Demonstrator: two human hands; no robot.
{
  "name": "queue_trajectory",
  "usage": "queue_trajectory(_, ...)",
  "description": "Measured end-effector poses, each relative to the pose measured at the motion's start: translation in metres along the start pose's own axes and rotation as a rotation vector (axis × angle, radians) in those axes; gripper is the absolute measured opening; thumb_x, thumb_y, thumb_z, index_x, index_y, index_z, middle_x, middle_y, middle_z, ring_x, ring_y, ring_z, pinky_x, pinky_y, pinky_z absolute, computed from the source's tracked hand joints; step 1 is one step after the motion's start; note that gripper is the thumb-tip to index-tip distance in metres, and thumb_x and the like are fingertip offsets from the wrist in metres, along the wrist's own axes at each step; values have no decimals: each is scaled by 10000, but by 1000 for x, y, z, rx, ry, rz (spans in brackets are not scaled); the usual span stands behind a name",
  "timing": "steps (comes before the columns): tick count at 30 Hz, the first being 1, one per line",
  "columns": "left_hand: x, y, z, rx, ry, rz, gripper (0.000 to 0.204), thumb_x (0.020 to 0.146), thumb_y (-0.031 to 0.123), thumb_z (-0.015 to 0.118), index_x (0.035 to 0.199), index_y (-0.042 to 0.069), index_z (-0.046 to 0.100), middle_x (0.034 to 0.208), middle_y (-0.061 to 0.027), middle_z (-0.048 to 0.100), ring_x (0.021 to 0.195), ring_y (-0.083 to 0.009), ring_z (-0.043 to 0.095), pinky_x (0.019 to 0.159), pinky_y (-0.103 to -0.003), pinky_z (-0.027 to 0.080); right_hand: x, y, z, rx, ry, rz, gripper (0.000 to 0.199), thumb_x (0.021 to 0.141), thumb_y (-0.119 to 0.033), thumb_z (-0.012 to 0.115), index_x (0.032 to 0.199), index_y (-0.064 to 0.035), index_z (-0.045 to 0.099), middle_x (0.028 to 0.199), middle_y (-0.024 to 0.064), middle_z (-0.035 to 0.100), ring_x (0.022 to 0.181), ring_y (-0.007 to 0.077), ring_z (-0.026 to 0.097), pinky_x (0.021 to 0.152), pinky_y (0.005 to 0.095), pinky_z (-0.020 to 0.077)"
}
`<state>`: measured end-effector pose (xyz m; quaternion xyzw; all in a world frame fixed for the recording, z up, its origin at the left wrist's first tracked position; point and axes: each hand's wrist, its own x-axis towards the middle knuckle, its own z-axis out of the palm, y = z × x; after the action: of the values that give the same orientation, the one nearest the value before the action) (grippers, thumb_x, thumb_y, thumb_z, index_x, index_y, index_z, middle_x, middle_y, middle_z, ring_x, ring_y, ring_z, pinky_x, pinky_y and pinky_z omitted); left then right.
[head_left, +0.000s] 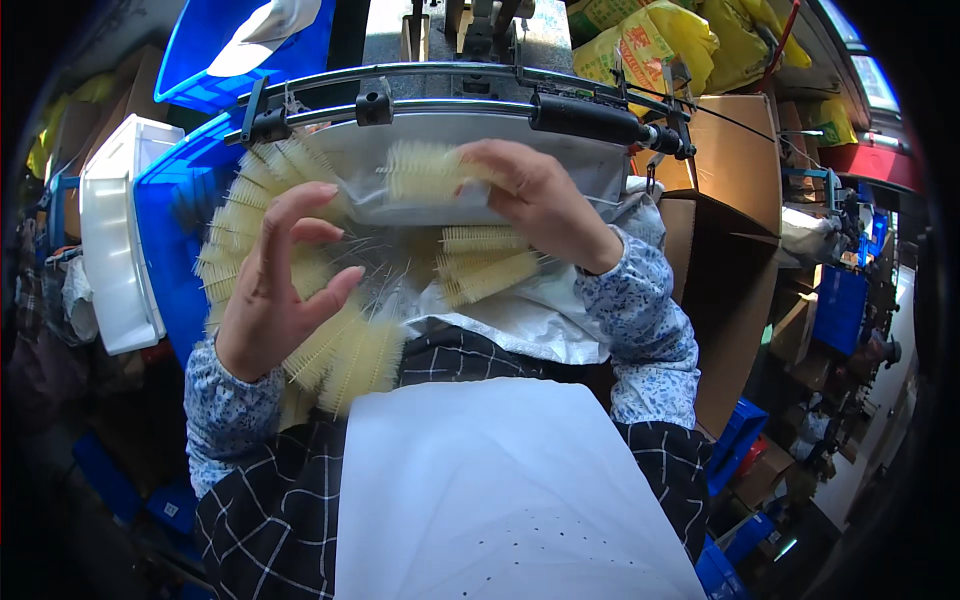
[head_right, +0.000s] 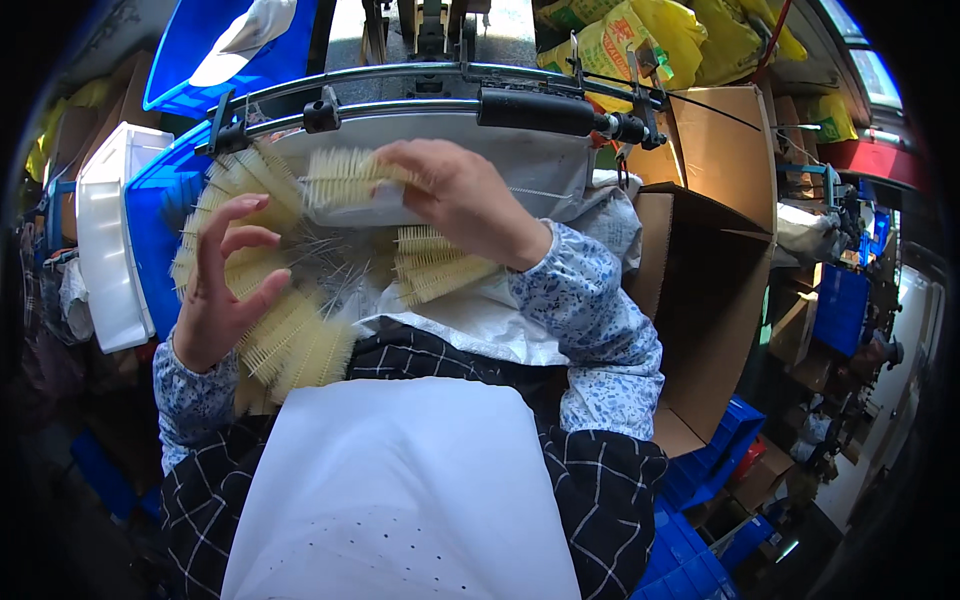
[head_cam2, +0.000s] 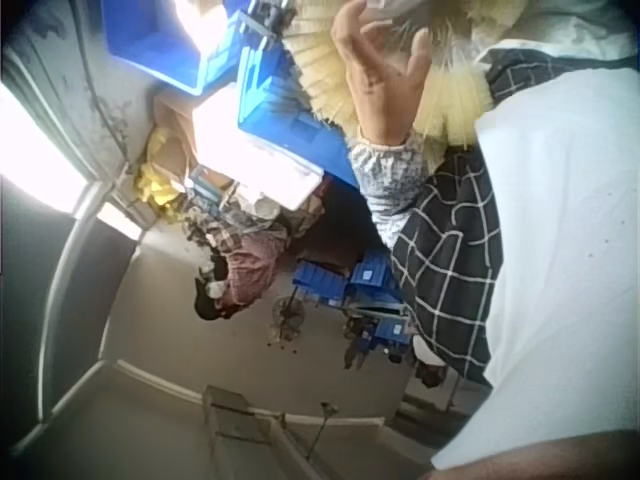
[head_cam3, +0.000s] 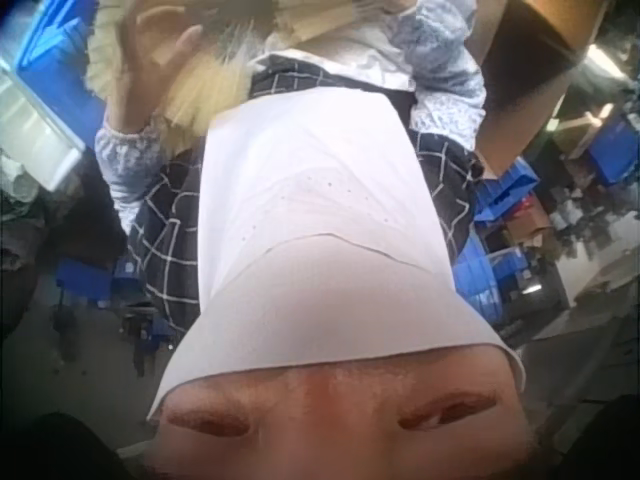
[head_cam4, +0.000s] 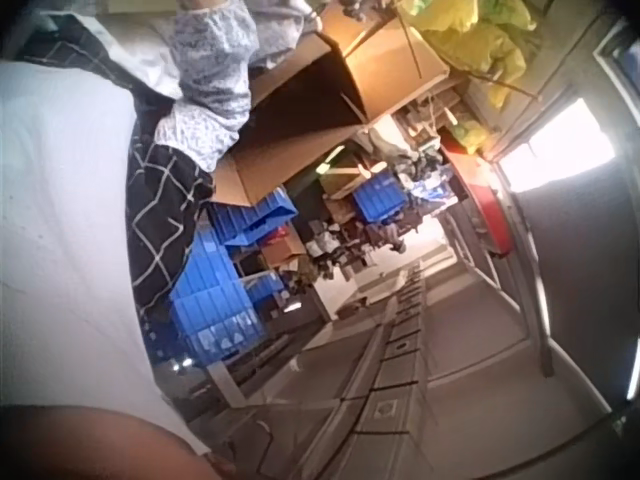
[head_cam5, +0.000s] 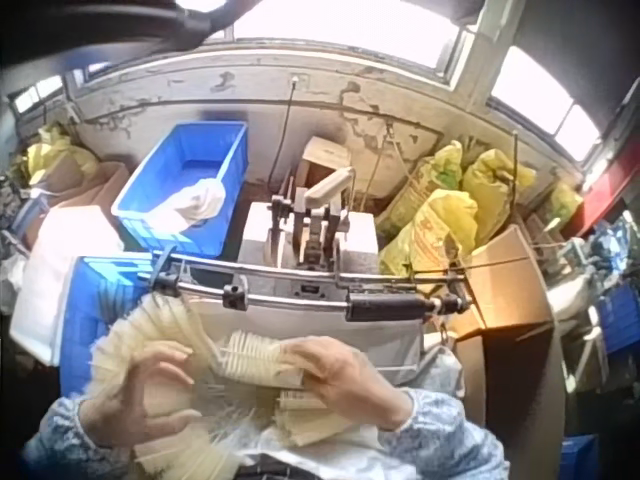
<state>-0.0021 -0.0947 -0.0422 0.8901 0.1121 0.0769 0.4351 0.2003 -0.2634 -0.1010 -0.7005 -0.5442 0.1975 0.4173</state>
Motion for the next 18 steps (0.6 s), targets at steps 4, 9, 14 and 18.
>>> queue_trajectory(4, -51, -16, -28, 668, -312, -275, 530, 664, 101, 702, 1122, 58, 439, 1042, -134, 528, 940, -300, 529, 767, -364, 439, 26, 106, -60, -902, 516, 134, 269, 801, -157, 571, 1068, -182, 583, 877, 46, 589, 827, 265, 519, 741, 369, 417)
queue_trajectory(9, -73, -27, -17, 640, -291, -374, 541, 660, 82, 685, 1139, 67, 435, 1038, -133, 525, 898, -320, 535, 752, -375, 436, 49, 133, -68, -938, 459, 264, 246, 833, -313, 535, 1061, -244, 597, 903, 31, 588, 888, 268, 516, 773, 406, 386)
queue_trajectory(14, -71, -26, -14, 438, -200, -418, 448, 688, 36, 636, 1100, 40, 459, 947, -132, 528, 737, -283, 551, 651, -353, 449, 56, 136, -66, -957, 439, 260, 278, 781, -193, 534, 1042, -252, 610, 893, 6, 574, 881, 239, 513, 767, 390, 381)
queue_trajectory(18, -66, -26, -19, 251, -102, -447, 334, 697, 5, 599, 1014, 15, 495, 855, -99, 522, 627, -184, 517, 581, -283, 434, 57, 138, -65, -935, 435, 255, 265, 802, -235, 529, 1054, -252, 606, 900, 13, 579, 886, 248, 513, 770, 394, 380)
